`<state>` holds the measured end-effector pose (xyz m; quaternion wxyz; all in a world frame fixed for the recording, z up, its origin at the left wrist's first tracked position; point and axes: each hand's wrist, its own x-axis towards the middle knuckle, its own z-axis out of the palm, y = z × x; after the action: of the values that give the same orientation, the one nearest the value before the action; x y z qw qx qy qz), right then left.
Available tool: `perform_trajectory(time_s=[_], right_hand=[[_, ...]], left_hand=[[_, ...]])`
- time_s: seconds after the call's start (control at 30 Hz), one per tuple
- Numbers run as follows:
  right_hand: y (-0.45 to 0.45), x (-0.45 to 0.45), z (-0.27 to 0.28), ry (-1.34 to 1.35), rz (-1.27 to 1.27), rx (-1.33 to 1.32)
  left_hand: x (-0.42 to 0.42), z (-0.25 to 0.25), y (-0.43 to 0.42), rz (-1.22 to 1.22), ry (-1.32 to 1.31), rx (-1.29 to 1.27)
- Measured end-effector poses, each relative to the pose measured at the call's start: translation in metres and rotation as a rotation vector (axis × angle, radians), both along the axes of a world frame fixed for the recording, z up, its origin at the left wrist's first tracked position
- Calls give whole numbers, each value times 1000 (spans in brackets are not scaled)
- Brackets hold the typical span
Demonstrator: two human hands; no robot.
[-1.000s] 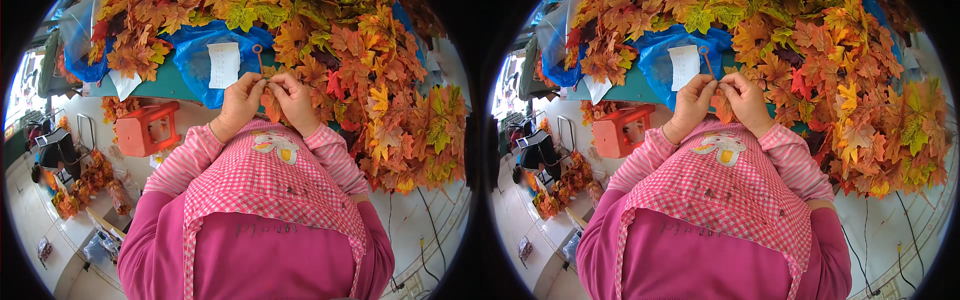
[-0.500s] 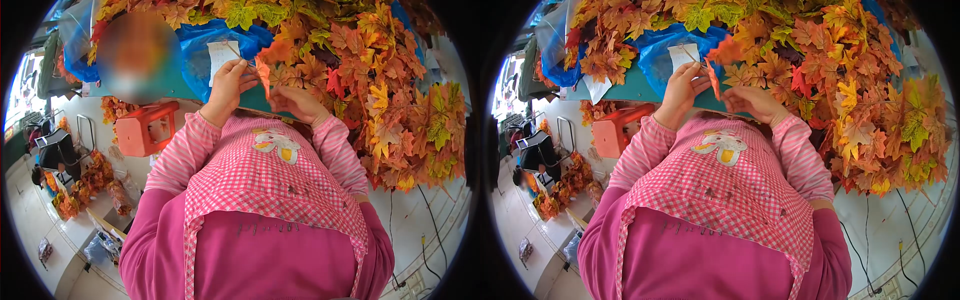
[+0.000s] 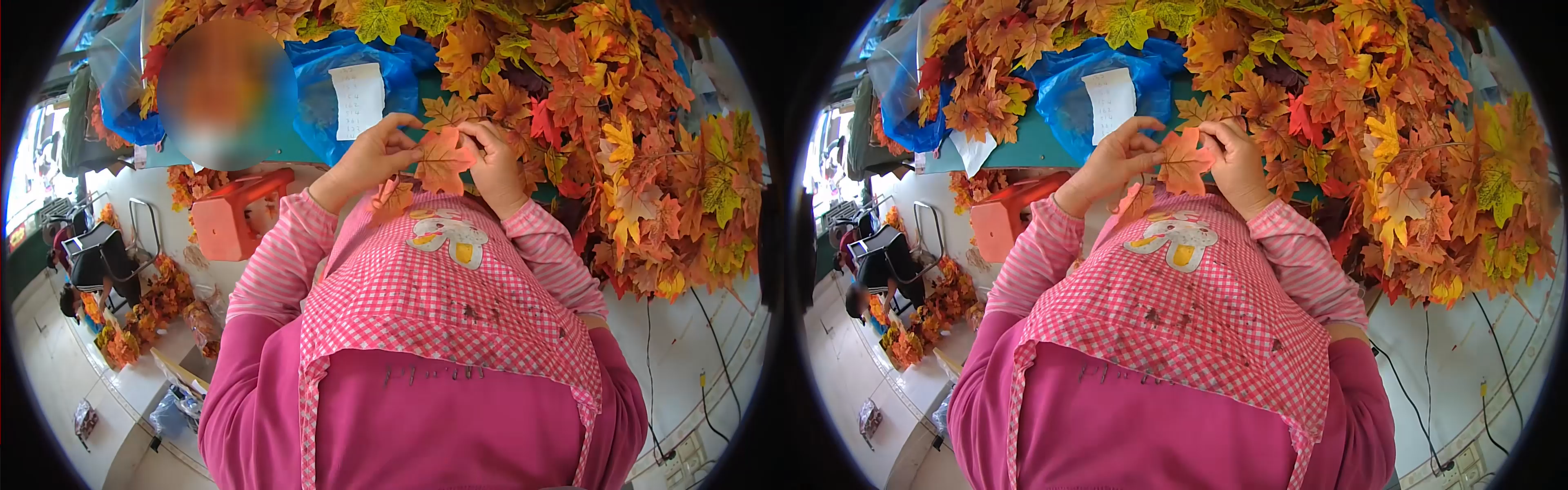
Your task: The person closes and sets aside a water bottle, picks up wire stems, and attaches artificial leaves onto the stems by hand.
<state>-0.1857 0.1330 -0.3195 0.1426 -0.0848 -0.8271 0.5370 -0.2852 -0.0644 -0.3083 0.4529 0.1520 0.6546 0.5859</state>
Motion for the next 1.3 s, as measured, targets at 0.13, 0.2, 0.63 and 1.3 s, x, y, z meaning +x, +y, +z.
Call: perform_trajectory(time_s=[0.13,0.2,0.63,1.3], right_hand=[[-2,1,0,-58,11,-269],[-2,2,-7,-164,57,-423],[29,4,-2,-648,466,-105],[151,-127,-19,167,-321,-658]], left_hand=[[-7,-2,2,-191,1021,-153],[-12,4,4,-234,1219,-253],[20,-4,20,-888,1203,-678],[27,1,13,-35,867,-239]])
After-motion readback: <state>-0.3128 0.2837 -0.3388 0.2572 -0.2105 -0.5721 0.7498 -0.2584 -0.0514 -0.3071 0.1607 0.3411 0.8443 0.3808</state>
